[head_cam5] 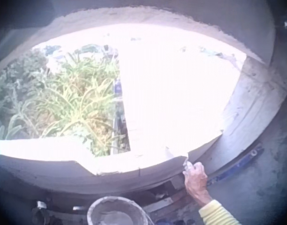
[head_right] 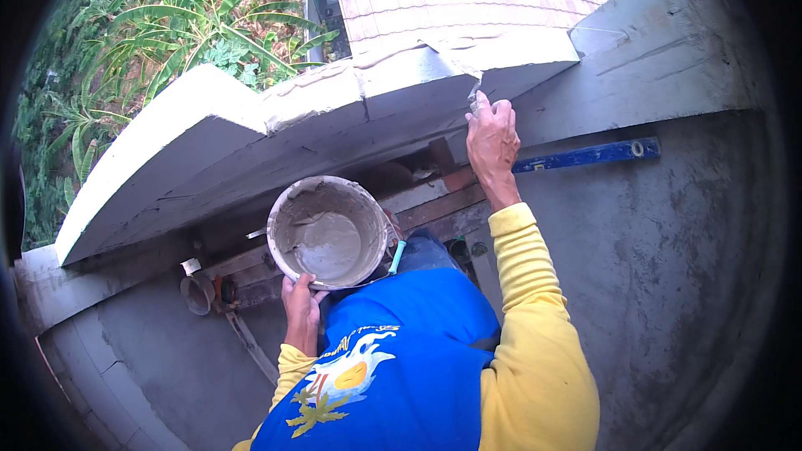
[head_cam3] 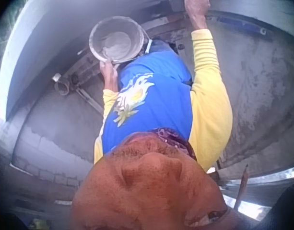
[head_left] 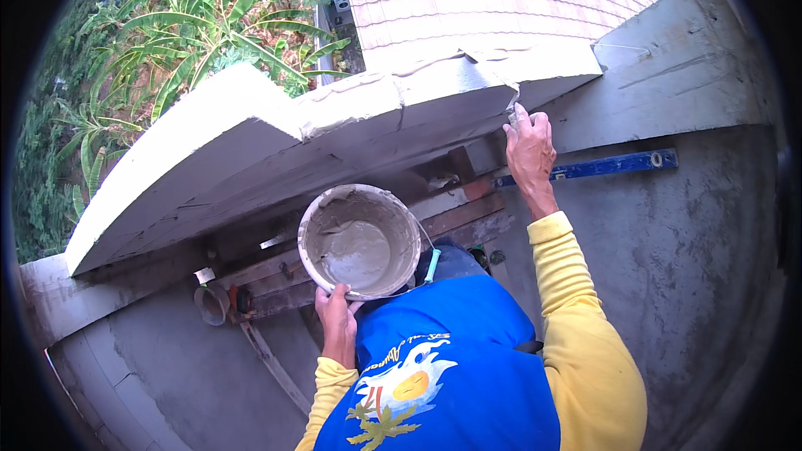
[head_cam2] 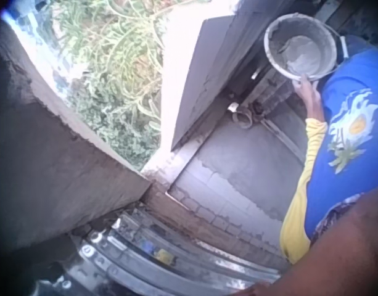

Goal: The person scoops mortar from a bucket with a trowel and applies it to the top of a partially built wall. They then pick up a white block, apply mortar to its edges, place it on the wall, and tap it into position with a hammer. The person continues to apply mortar to the joints between blocks.

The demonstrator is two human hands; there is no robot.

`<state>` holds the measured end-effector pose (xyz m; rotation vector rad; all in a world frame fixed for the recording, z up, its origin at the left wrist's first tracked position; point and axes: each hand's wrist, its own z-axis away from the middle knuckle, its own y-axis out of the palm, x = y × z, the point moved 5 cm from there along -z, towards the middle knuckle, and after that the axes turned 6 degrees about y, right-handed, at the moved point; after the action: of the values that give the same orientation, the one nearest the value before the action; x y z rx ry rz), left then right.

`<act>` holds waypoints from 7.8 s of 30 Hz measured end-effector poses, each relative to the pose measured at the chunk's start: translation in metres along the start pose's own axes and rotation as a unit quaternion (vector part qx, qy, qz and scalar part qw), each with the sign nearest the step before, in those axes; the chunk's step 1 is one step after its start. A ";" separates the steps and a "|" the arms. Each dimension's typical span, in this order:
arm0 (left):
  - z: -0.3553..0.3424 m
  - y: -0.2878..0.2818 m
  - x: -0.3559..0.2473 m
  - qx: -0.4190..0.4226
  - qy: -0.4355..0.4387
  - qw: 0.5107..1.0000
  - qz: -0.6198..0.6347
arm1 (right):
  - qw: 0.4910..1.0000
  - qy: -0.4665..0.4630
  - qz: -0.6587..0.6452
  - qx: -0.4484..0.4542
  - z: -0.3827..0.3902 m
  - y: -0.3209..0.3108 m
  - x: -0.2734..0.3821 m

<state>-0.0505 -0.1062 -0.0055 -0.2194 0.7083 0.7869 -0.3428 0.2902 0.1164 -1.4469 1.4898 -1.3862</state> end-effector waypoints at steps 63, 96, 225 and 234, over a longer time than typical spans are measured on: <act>-0.035 0.080 -0.095 0.245 0.124 0.923 -0.271 | 0.868 0.129 -0.271 0.397 0.249 0.034 0.091; -0.056 -0.036 -0.084 0.073 -0.036 0.971 -0.226 | 0.901 0.260 -0.209 -0.278 0.023 0.186 -0.071; -0.072 -0.041 -0.103 0.176 0.188 0.904 -0.342 | 0.902 -0.003 -0.142 0.407 0.317 0.131 0.202; -0.056 -0.025 -0.120 0.167 0.192 0.897 -0.361 | 0.815 0.014 -0.292 0.501 0.301 0.111 0.214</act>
<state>-0.1192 -0.2166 0.0294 -0.3028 1.0340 -0.1043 -0.1348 -0.0065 -0.0149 -1.1457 0.1061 -2.0830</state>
